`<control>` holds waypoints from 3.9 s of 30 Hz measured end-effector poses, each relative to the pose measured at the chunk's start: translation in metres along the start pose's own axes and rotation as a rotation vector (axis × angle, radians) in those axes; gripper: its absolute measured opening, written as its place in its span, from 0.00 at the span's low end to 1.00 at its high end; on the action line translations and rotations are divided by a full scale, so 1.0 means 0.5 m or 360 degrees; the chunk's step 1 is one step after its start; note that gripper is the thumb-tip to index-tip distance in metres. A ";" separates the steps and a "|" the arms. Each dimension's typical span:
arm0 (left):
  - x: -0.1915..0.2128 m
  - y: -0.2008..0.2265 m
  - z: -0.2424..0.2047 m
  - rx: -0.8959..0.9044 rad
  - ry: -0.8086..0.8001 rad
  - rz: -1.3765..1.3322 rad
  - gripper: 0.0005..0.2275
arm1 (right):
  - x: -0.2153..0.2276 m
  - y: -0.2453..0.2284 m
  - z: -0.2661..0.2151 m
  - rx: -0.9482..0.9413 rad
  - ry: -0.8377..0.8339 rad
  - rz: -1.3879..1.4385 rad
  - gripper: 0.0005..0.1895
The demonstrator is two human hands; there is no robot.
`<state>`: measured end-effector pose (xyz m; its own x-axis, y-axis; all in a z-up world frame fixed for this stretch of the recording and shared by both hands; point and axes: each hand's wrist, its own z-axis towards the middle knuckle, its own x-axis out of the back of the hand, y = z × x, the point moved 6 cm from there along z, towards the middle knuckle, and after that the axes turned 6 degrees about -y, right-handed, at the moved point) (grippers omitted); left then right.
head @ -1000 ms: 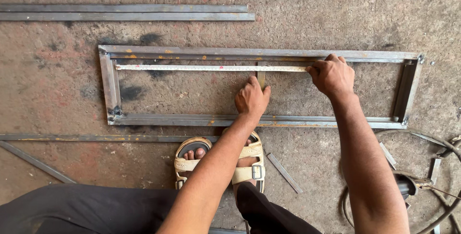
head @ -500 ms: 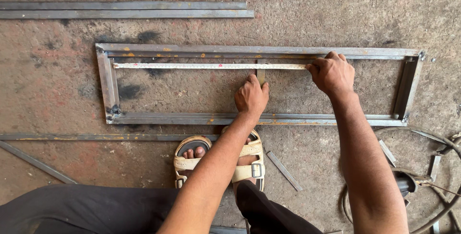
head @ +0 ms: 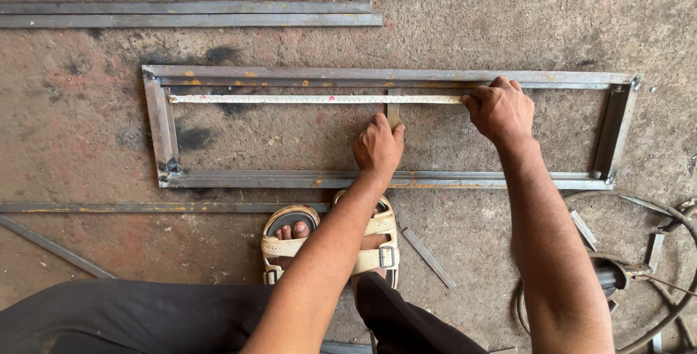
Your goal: The person measures a rectangular metal frame with a tape measure and aligns a metal bar across the center. They then use a welding torch to secure the bar to the frame, creating sparks. The person repeats the measuring and welding process to ensure proper alignment and attachment.
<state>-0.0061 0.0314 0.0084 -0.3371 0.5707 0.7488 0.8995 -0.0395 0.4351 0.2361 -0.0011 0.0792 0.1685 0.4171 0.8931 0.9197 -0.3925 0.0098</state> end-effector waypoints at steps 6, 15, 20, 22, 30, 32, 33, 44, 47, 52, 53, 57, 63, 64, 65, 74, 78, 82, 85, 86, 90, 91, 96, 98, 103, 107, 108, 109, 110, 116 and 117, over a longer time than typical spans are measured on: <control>0.002 0.000 -0.004 0.0011 0.0007 0.0022 0.17 | 0.005 -0.001 0.001 0.0027 0.0066 -0.0004 0.18; -0.005 -0.003 -0.001 0.0005 0.0013 -0.0001 0.17 | 0.013 -0.005 -0.004 0.0062 0.0142 -0.0017 0.17; -0.004 -0.004 -0.001 -0.0004 0.0023 -0.0003 0.17 | 0.009 -0.006 -0.003 0.0042 0.0096 -0.0013 0.17; -0.004 -0.004 -0.001 0.0000 0.0014 -0.0008 0.17 | 0.009 -0.006 -0.002 0.0040 0.0088 -0.0010 0.17; -0.008 -0.011 0.004 0.0024 0.0013 -0.0033 0.18 | 0.012 -0.006 -0.004 0.0054 0.0118 -0.0005 0.17; -0.008 -0.010 0.004 0.0001 0.0038 -0.0035 0.18 | 0.015 -0.006 -0.007 0.0062 0.0126 -0.0003 0.17; -0.008 -0.009 0.004 -0.0002 0.0056 -0.0048 0.18 | 0.015 -0.007 -0.007 0.0067 0.0130 -0.0002 0.17; 0.010 0.000 -0.006 -0.0012 0.0044 -0.0026 0.19 | 0.017 -0.009 -0.007 0.0081 0.0139 -0.0013 0.15; 0.013 0.001 -0.007 -0.0026 0.0051 0.0008 0.19 | 0.017 -0.011 -0.007 0.0067 0.0122 -0.0037 0.16; 0.006 -0.001 -0.003 0.0007 0.0002 -0.0034 0.18 | 0.002 -0.004 -0.001 0.0028 0.0061 -0.0023 0.17; 0.003 -0.002 -0.002 0.0028 -0.0029 -0.0054 0.17 | -0.001 -0.001 0.001 0.0035 0.0072 -0.0014 0.17; 0.002 0.001 0.000 0.0045 -0.0011 0.0011 0.18 | -0.019 0.025 -0.022 0.0176 0.0145 0.0233 0.19; 0.006 0.002 0.004 0.0078 -0.0141 0.0003 0.17 | -0.080 0.111 -0.211 0.0064 0.0250 0.0433 0.17; 0.007 0.002 0.000 0.0074 -0.0141 0.0003 0.16 | -0.097 0.135 -0.257 -0.0008 0.0235 0.0502 0.16; 0.008 0.003 -0.004 0.0070 -0.0141 0.0003 0.15 | -0.108 0.158 -0.306 -0.0053 0.0308 0.0515 0.16; 0.036 0.024 -0.013 0.0034 0.0031 0.0095 0.18 | -0.293 0.228 -0.599 -0.0792 -0.0040 0.1030 0.16; 0.035 0.024 -0.012 0.0037 0.0024 0.0108 0.18 | -0.309 0.157 -0.628 -0.0758 0.0135 0.1419 0.18; 0.030 0.021 -0.016 0.0070 -0.0069 0.0095 0.18 | -0.302 0.063 -0.577 -0.0661 -0.0429 0.1017 0.23; 0.029 0.021 -0.009 0.0055 -0.0062 0.0085 0.18 | -0.197 0.001 -0.476 -0.0137 -0.0005 0.0418 0.19; 0.028 0.020 -0.010 0.0040 -0.0030 0.0096 0.18 | -0.169 0.002 -0.437 -0.0231 0.0063 0.0525 0.16; 0.020 0.017 -0.011 -0.0026 0.0057 0.0070 0.19 | -0.030 -0.064 -0.260 0.0148 0.0793 0.0928 0.07; 0.019 0.018 -0.012 -0.0040 0.0071 0.0057 0.19 | -0.006 -0.090 -0.212 0.0288 0.0829 0.0967 0.06; 0.024 0.015 -0.017 -0.0100 0.0185 0.0061 0.19 | 0.030 -0.195 -0.059 0.0433 0.0590 0.0563 0.10; 0.022 0.015 -0.015 -0.0086 0.0160 0.0067 0.19 | 0.032 -0.209 -0.042 0.0440 0.0586 0.0490 0.12; 0.027 0.022 -0.012 -0.0069 0.0134 0.0064 0.19 | 0.016 -0.215 -0.023 0.0385 0.0533 0.0338 0.08; 0.027 0.017 -0.019 -0.0051 0.0113 0.0064 0.19 | -0.008 -0.226 -0.015 0.0320 0.0462 0.0283 0.06; 0.028 0.018 -0.016 -0.0049 0.0111 0.0073 0.19 | -0.010 -0.226 -0.010 0.0299 0.0450 0.0261 0.06; 0.029 0.020 -0.015 -0.0048 0.0109 0.0083 0.19 | -0.015 -0.228 -0.004 0.0291 0.0396 0.0220 0.05; 0.029 0.020 -0.015 -0.0046 0.0105 0.0093 0.19 | -0.020 -0.229 0.000 0.0281 0.0340 0.0181 0.05; 0.023 0.018 -0.013 0.0004 -0.0021 0.0103 0.20 | -0.041 -0.232 0.008 0.0252 0.0238 0.0127 0.07; 0.024 0.019 -0.014 -0.0004 -0.0012 0.0104 0.20 | -0.044 -0.230 0.006 0.0243 0.0242 0.0129 0.07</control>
<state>-0.0035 0.0322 0.0250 -0.2755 0.5729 0.7720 0.9189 -0.0789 0.3865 0.1276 0.0376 0.0570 0.1990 0.2565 0.9458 0.9503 -0.2862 -0.1223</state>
